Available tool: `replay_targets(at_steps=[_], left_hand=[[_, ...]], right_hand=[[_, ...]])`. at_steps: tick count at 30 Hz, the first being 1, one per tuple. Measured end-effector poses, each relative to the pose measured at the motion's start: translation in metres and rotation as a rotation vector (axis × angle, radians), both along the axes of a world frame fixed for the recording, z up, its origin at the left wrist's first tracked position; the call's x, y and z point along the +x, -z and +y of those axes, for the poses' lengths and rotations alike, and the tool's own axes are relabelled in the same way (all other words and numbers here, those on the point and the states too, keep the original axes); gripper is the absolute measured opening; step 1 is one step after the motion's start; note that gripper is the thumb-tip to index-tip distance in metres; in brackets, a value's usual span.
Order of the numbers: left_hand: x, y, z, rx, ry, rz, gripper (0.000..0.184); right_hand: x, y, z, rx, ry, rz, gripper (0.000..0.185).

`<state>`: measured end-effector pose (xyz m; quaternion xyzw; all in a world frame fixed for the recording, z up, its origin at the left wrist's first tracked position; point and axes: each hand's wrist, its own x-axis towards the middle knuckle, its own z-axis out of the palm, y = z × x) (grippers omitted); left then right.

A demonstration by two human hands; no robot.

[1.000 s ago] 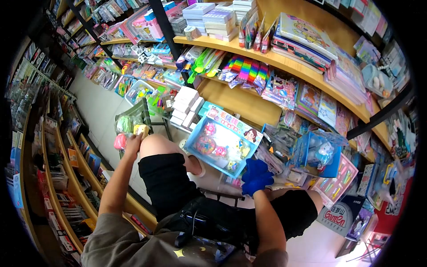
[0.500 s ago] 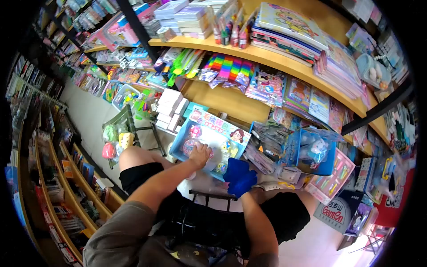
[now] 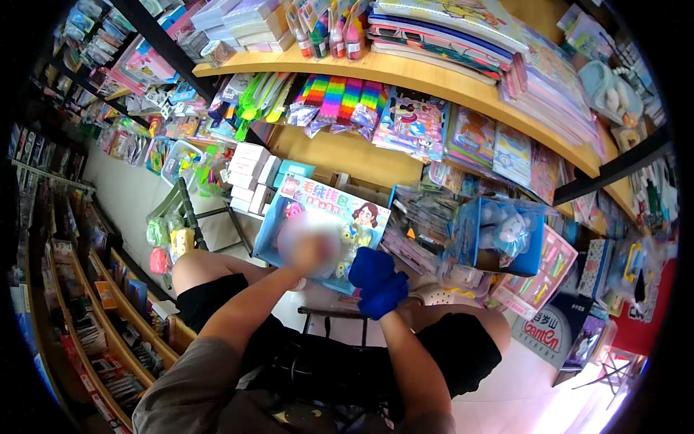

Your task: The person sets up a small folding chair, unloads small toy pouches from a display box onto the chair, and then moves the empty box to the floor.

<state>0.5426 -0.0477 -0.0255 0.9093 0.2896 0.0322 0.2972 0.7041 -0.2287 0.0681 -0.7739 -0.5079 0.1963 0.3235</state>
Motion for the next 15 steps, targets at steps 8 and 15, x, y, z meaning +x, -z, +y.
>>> replay_targets(at_steps=[8,15], left_hand=[[0.038,-0.177,-0.072,-1.36,-0.5,-0.326,0.028],[0.053,-0.164,-0.13,-1.413,-0.488,-0.437,0.035]], right_hand=[[-0.018,0.012,0.012,0.286,0.253,0.888,0.01],[-0.022,0.04,0.012,0.306,0.291,0.881,0.011]])
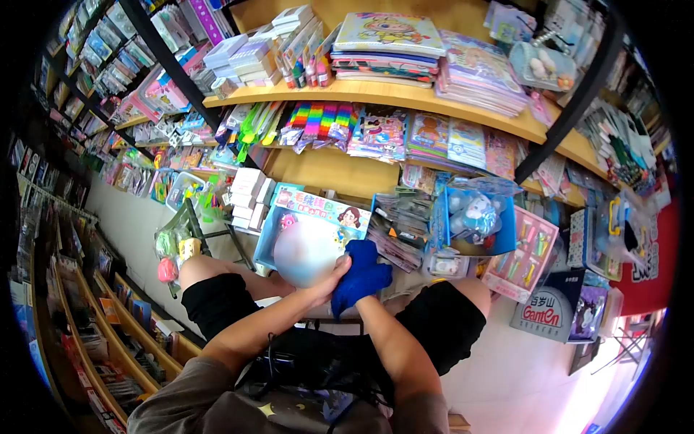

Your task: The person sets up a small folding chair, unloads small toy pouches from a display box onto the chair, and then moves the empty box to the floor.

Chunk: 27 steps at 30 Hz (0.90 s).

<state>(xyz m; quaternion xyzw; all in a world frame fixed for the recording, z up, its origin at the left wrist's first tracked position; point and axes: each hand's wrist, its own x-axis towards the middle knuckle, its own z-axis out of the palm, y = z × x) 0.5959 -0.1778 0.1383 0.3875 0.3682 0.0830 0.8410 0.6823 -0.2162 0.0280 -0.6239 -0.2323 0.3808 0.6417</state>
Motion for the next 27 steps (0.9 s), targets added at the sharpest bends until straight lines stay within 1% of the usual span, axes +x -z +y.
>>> replay_targets(at_steps=[1,2,3,4,6,7,8,9,11,12,13,14,15,16,17,19,21,22,23,24,25,26,27], left_hand=[[-0.002,-0.01,-0.001,-0.001,0.078,0.008,0.036],[-0.007,-0.027,-0.001,0.0,0.153,0.018,0.037],[-0.011,-0.033,0.001,-0.034,0.176,-0.022,0.036],[-0.016,-0.04,0.003,-0.069,0.199,-0.061,0.035],[-0.019,-0.046,0.01,-0.205,0.146,-0.245,0.03],[-0.022,-0.049,0.014,-0.276,0.117,-0.337,0.027],[-0.024,-0.04,0.022,-0.314,0.137,-0.38,0.031],[-0.025,-0.024,0.026,-0.138,0.068,-0.272,0.034],[-0.03,0.02,0.031,0.207,-0.069,-0.052,0.042],[-0.028,0.03,0.033,0.663,0.03,-0.003,0.046],[-0.025,0.033,0.033,1.296,0.107,0.263,0.05],[-0.022,0.036,0.034,1.745,0.025,0.522,0.054],[-0.022,0.038,0.037,1.766,0.041,0.486,0.056],[-0.02,0.025,0.037,1.786,0.058,0.449,0.057],[-0.02,-0.006,0.035,1.76,0.167,0.332,0.059],[-0.016,-0.044,0.023,1.783,0.255,0.244,0.059],[-0.004,-0.064,0.005,1.896,0.218,0.303,0.056],[-0.002,-0.083,0.003,1.72,0.04,0.162,0.047],[-0.001,-0.074,0.011,1.641,-0.028,0.164,0.045],[0.001,-0.053,0.022,1.559,-0.096,0.165,0.043],[0.002,-0.038,0.03,1.477,-0.166,0.164,0.042],[0.007,-0.039,0.03,1.016,-0.232,0.176,0.034],[0.008,-0.041,0.032,0.688,-0.292,0.035,0.025]], right_hand=[[0.01,0.001,-0.005,-0.101,-0.029,-0.138,0.012],[0.024,-0.016,-0.005,-0.197,-0.042,-0.314,0.013],[0.034,-0.033,-0.006,-0.294,-0.055,-0.486,0.014],[0.035,-0.049,-0.009,-0.146,0.034,-0.332,0.015],[0.045,-0.062,-0.014,-0.164,-0.007,-0.624,0.016],[0.047,-0.054,-0.012,-0.179,0.016,-0.813,0.014],[0.048,-0.057,-0.009,-0.202,0.058,-1.004,0.013],[0.043,-0.059,-0.01,-0.081,0.012,-0.75,0.015],[0.02,-0.117,-0.017,0.145,-0.078,-0.239,0.029],[0.016,-0.132,-0.018,0.19,-0.038,-0.644,0.036],[0.012,-0.132,-0.016,0.209,-0.09,-0.53,0.038],[0.008,-0.132,-0.016,0.227,-0.141,-0.415,0.04],[0.008,-0.133,-0.016,0.241,-0.175,-0.299,0.039],[0.007,-0.134,-0.016,0.252,-0.203,-0.182,0.039],[0.008,-0.141,-0.017,0.258,-0.214,-0.065,0.037],[0.009,-0.152,-0.016,0.268,-0.242,0.169,0.033],[0.007,-0.139,-0.008,0.455,-0.263,0.474,0.033],[0.005,-0.14,-0.004,0.546,-0.268,0.626,0.033],[0.002,-0.141,-0.002,0.513,-0.252,0.702,0.024],[-0.001,-0.142,-0.001,0.48,-0.232,0.78,0.018],[-0.005,-0.147,0.0,0.448,-0.208,0.858,0.018],[-0.007,-0.131,0.005,0.473,-0.2,1.127,0.018],[-0.01,-0.116,0.008,0.495,-0.189,1.4,0.019]])
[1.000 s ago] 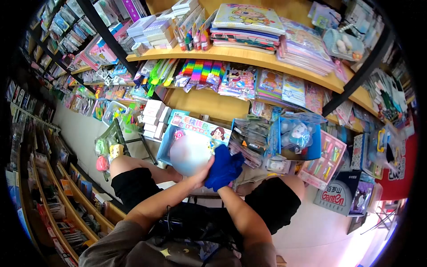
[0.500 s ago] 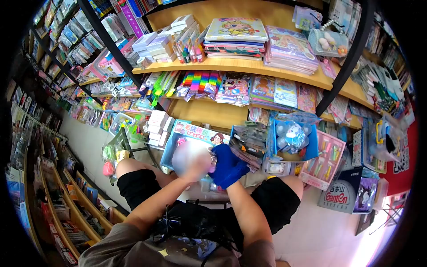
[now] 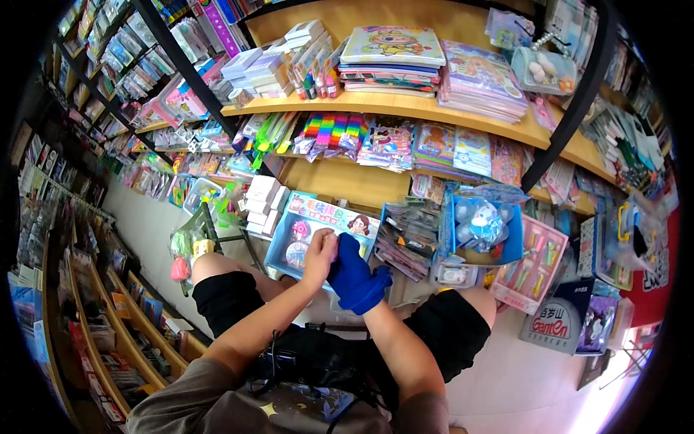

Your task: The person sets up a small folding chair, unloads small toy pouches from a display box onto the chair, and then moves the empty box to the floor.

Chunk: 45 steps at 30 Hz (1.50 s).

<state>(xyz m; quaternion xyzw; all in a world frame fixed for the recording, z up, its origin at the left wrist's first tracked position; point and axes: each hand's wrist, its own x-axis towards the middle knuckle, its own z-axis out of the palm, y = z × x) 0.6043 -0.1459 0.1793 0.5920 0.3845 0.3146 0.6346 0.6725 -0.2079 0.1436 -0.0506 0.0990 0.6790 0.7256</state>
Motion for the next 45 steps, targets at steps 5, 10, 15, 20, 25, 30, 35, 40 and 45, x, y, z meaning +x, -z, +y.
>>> replay_targets(at_steps=[5,10,15,20,25,30,35,40,45], left_hand=[[-0.002,-0.005,0.018,-0.246,-0.13,-0.238,0.03],[-0.03,-0.026,0.042,-1.047,0.046,-0.719,0.039],[-0.042,-0.026,0.031,-1.15,0.089,-0.765,0.043],[-0.022,-0.004,0.005,-1.056,0.107,-0.521,0.042],[-0.019,0.008,-0.017,-1.014,0.241,-0.373,0.052],[-0.03,0.014,-0.018,-0.883,0.426,-0.378,0.052],[-0.051,-0.001,-0.011,-1.099,0.567,-0.668,0.062],[-0.066,-0.023,0.002,-1.159,0.598,-0.762,0.061],[-0.081,0.017,-0.007,-1.015,0.449,-0.599,0.028]], right_hand=[[0.001,-0.02,-0.012,-0.011,0.22,-1.639,0.013],[0.014,-0.059,-0.01,-0.009,0.549,-2.293,0.019],[0.036,-0.027,-0.013,-0.439,0.451,-1.826,0.02],[-0.001,-0.009,-0.015,-0.44,0.546,-1.845,0.018],[-0.019,0.013,-0.012,-0.366,0.25,-1.536,0.017],[0.022,0.016,-0.004,-0.583,0.054,-1.876,0.018],[0.042,0.004,-0.008,-0.728,-0.017,-2.08,0.02],[0.025,-0.033,-0.017,-0.747,-0.106,-2.122,0.023],[-0.033,-0.022,-0.014,-0.473,0.359,-1.653,0.021]])
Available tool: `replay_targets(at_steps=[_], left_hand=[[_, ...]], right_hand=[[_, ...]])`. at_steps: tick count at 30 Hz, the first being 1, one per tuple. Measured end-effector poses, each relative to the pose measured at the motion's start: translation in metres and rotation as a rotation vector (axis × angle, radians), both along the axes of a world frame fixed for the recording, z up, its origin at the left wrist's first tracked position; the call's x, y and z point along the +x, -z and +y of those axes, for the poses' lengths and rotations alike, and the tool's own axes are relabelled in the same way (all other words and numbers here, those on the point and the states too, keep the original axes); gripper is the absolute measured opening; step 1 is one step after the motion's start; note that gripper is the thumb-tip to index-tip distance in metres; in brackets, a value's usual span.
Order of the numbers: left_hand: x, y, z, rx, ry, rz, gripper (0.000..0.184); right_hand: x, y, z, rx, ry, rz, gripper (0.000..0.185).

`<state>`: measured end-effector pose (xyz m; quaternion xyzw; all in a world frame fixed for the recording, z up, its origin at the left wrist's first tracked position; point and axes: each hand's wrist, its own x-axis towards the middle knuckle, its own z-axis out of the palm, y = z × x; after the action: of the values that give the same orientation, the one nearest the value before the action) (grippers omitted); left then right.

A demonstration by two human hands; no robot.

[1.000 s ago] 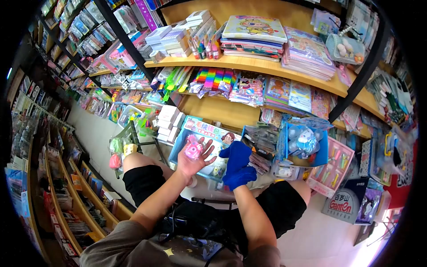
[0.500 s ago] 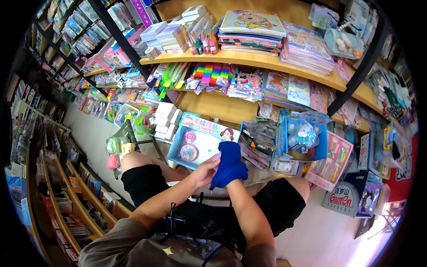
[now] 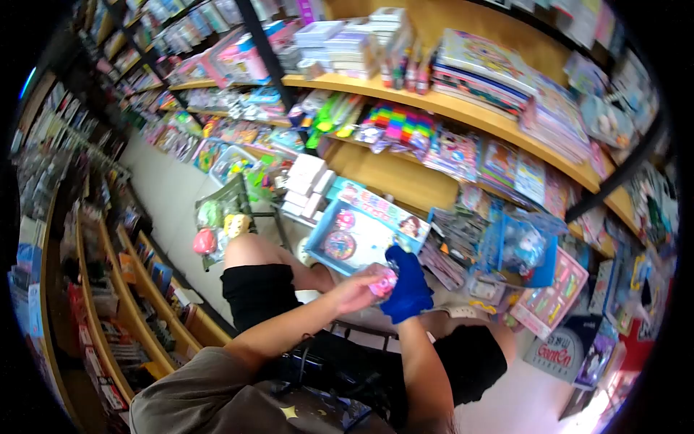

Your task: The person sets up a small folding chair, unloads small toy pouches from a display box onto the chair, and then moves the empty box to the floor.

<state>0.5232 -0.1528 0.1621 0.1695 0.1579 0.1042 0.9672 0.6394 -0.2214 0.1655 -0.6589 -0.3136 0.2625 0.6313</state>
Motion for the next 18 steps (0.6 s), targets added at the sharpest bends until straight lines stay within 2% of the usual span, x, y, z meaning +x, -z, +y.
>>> replay_targets(at_steps=[2,5,6,7,8,9,10,11,12,13,14,17,18], left_hand=[[-0.012,-0.005,-0.002,0.013,-0.011,0.032,0.024],[-0.036,-0.025,0.011,0.037,0.028,0.04,0.024],[-0.045,-0.035,0.02,0.04,0.027,0.02,0.025],[-0.055,-0.042,0.032,0.041,0.025,-0.001,0.027],[-0.068,-0.039,0.05,0.107,-0.042,0.083,0.032],[-0.083,-0.053,0.071,0.144,-0.133,0.046,0.034],[-0.1,-0.062,0.097,0.27,-0.244,-0.019,0.035],[-0.122,-0.078,0.121,0.361,-0.395,0.125,0.036],[-0.146,-0.096,0.149,0.591,-0.438,0.121,0.034],[-0.166,-0.122,0.159,0.456,-0.654,0.277,0.021],[-0.192,-0.127,0.18,0.533,-0.77,0.397,0.019],[-0.277,-0.11,0.242,0.656,-1.024,0.781,0.017],[-0.303,-0.098,0.259,0.69,-1.038,0.887,0.017]], right_hand=[[0.008,0.059,-0.006,-0.076,-0.067,0.113,0.026],[-0.017,-0.006,-0.008,-0.101,-0.008,-0.679,0.023],[-0.015,-0.007,-0.006,-0.095,-0.02,-0.76,0.024],[-0.015,-0.002,-0.007,-0.096,-0.062,-0.747,0.024],[-0.015,0.001,-0.009,-0.099,-0.111,-0.707,0.024],[-0.014,0.005,-0.011,-0.116,-0.165,-0.642,0.025],[-0.013,0.01,-0.012,-0.133,-0.212,-0.562,0.025],[-0.012,0.015,-0.013,-0.144,-0.248,-0.488,0.026],[-0.01,0.021,-0.012,-0.141,-0.275,-0.418,0.026],[-0.007,0.027,-0.011,-0.13,-0.287,-0.36,0.027],[-0.002,0.033,-0.011,-0.105,-0.3,-0.299,0.027],[0.005,0.04,-0.013,-0.12,-0.318,-0.227,0.029],[0.006,0.037,-0.012,-0.173,-0.323,-0.263,0.029]])
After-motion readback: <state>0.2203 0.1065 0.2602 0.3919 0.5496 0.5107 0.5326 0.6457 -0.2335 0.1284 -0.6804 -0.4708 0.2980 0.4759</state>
